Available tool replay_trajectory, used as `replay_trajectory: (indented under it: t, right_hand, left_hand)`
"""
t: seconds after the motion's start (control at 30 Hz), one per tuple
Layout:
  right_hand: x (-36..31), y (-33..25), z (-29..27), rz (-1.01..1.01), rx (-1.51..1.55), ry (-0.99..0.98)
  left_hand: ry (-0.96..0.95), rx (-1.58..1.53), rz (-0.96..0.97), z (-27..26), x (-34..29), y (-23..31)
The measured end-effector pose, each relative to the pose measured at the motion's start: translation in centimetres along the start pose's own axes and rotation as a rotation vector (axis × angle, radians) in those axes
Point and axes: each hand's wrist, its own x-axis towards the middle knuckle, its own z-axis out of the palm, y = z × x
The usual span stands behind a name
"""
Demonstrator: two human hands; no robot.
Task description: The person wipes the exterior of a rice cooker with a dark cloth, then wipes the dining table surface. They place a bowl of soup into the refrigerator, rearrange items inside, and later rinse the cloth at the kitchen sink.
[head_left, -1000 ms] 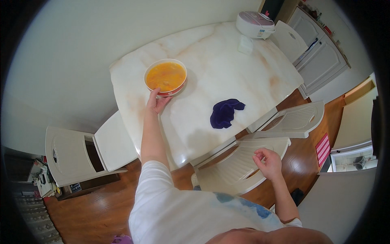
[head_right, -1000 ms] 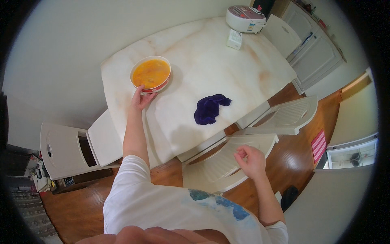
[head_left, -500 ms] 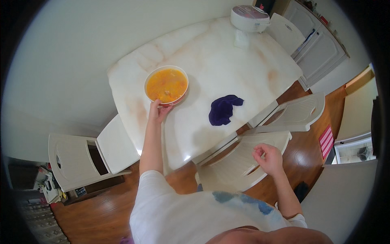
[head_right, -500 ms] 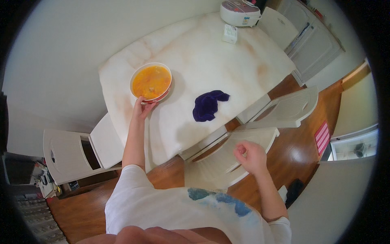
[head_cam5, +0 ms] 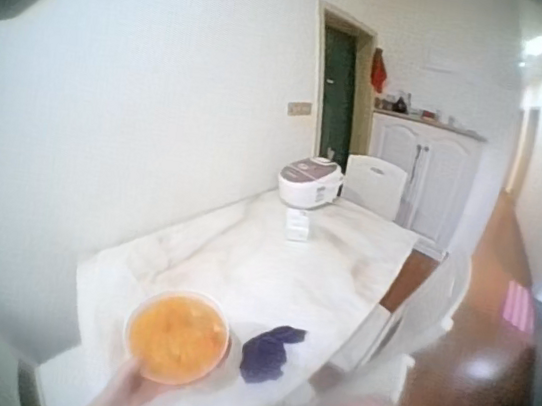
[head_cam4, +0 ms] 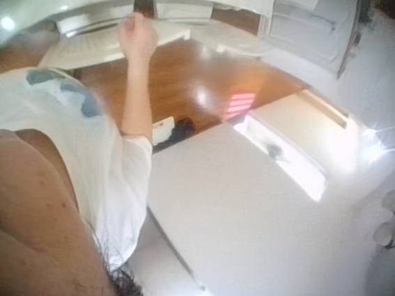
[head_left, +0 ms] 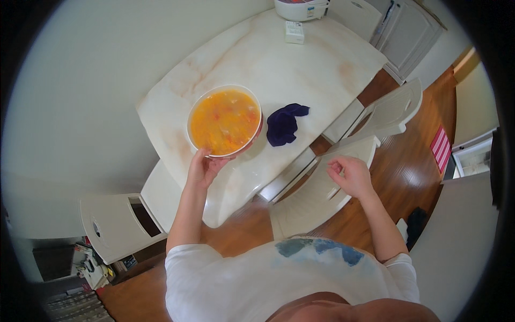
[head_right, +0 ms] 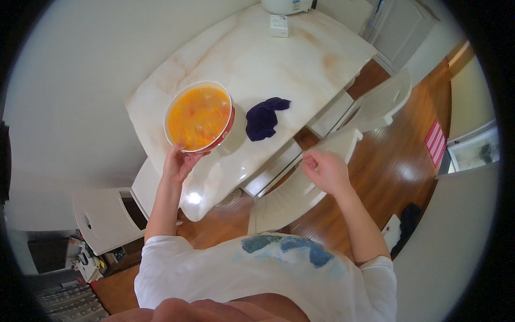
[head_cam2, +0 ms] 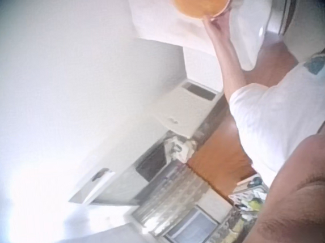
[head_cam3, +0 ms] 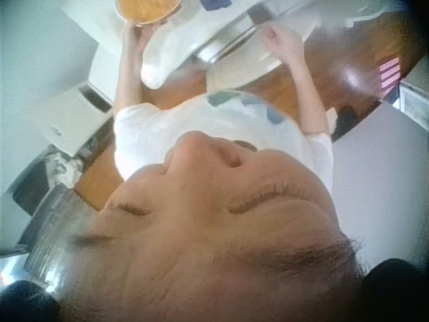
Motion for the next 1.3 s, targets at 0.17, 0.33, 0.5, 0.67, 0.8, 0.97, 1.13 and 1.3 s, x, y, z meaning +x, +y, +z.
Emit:
replay_trajectory:
  t: [0.17,0.33,0.5,0.67,0.8,0.97,1.13,1.3]
  right_hand:
    - [-0.5,1.2,0.2,-0.042,-0.005,0.023]
    - [-0.5,0.6,0.2,-0.01,0.643,0.245]
    - [-5.5,-2.6,-1.6,-0.006,1.187,0.028]
    - [-14.3,-6.3,-5.6,0.222,1.43,0.055]
    - [-22.0,-3.6,-7.6,0.147,1.514,0.136]
    - [-30.2,-1.1,-9.3,0.257,1.522,0.417]
    - [-39.2,1.6,-9.7,0.311,1.527,0.748]
    - [-46.5,3.2,-9.1,0.382,1.466,1.061]
  left_hand:
    - [0.016,0.097,0.016,6.2,-5.9,-0.4]
    - [-0.016,0.178,-0.07,12.2,-11.1,-1.4]
    - [-0.1,0.329,-0.089,18.1,-14.9,-4.5]
    - [-0.135,0.364,-0.194,22.0,-18.0,-7.6]
    - [-0.267,0.359,-0.27,24.0,-18.7,-13.7]
    - [-0.423,0.421,-0.407,27.9,-19.3,-20.9]
    - [-0.616,0.624,-0.544,32.8,-20.1,-28.9]
    - [-0.873,0.77,-0.541,35.9,-21.0,-34.8]
